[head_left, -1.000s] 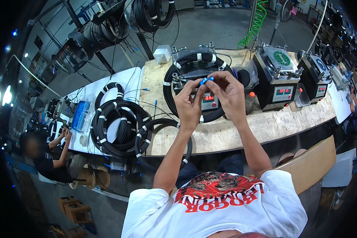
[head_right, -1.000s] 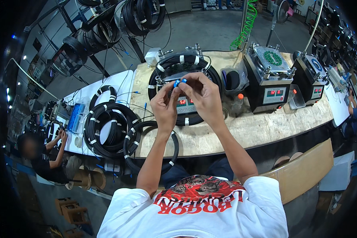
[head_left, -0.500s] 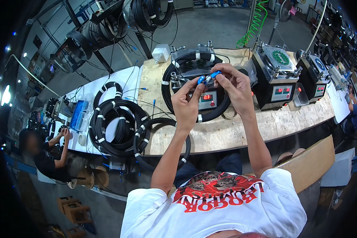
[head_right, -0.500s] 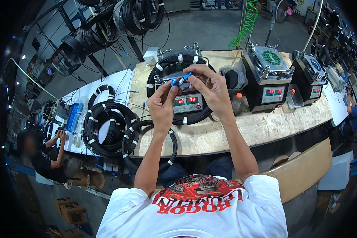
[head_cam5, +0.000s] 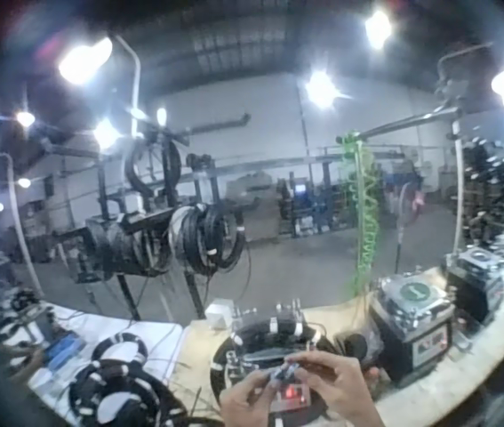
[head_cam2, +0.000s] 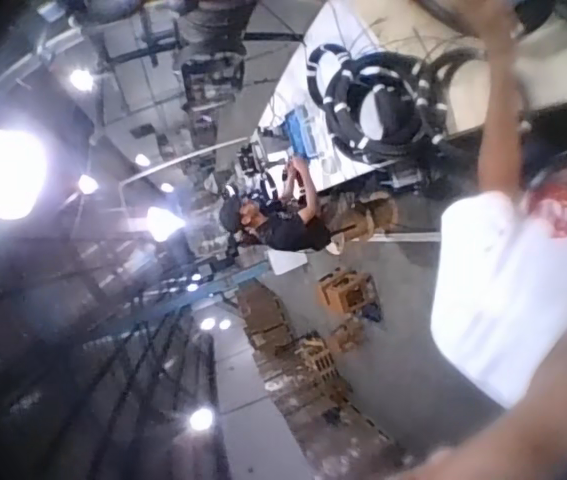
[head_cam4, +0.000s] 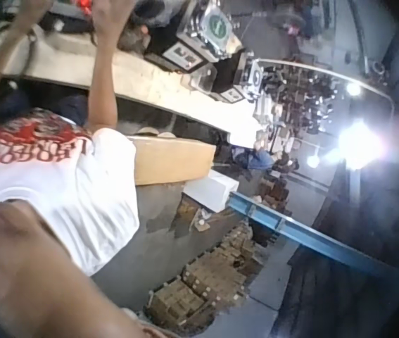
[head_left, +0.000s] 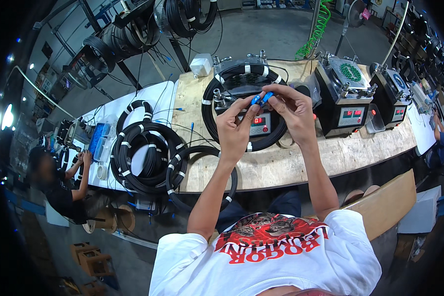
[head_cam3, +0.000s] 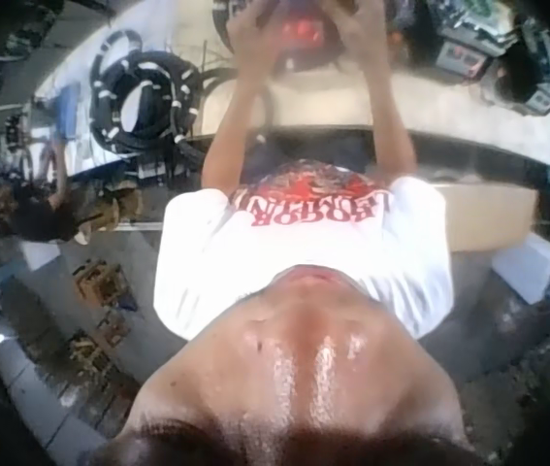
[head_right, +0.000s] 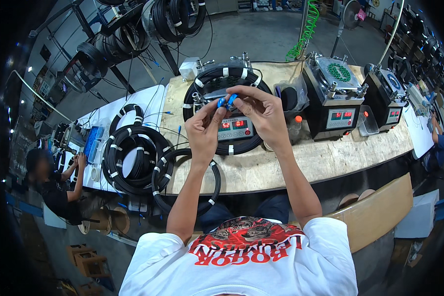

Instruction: Assembling and testing circular electronic wiring components using industrial machinery.

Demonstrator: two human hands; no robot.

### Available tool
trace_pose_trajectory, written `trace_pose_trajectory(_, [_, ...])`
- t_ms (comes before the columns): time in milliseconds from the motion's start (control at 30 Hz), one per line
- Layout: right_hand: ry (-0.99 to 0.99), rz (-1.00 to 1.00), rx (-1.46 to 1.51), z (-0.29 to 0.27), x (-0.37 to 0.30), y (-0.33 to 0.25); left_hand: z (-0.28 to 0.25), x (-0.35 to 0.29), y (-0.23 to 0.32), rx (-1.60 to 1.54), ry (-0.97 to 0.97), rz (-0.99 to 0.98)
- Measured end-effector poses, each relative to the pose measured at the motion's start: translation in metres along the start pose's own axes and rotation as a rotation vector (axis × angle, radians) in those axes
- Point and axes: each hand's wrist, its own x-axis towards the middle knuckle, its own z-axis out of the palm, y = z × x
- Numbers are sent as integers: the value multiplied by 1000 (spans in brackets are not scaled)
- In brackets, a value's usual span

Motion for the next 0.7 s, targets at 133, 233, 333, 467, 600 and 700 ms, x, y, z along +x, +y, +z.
trace_pose_trajectory(133, [45, -41, 36, 4, -3, 0, 2, 1, 1, -28, 13, 9])
trace_pose_trajectory(233, [57, -1, 43, 6, -5, -3, 4, 3, 2, -16, 29, 54])
trace_pose_trajectory(333, [73, 13, 73, 10, -4, 0, 5, 4, 7, 6, 45, 35])
trace_pose_trajectory(467, [80, 10, 68, 14, -3, 0, 6, 6, -2, -104, 74, 77])
trace_pose_trajectory(600, [119, 8, 100, 14, -2, -2, 4, 6, 3, -88, 24, 23])
trace_pose_trajectory(700, [128, 3, 45, 14, -1, -2, 2, 9, 3, -83, -9, 60])
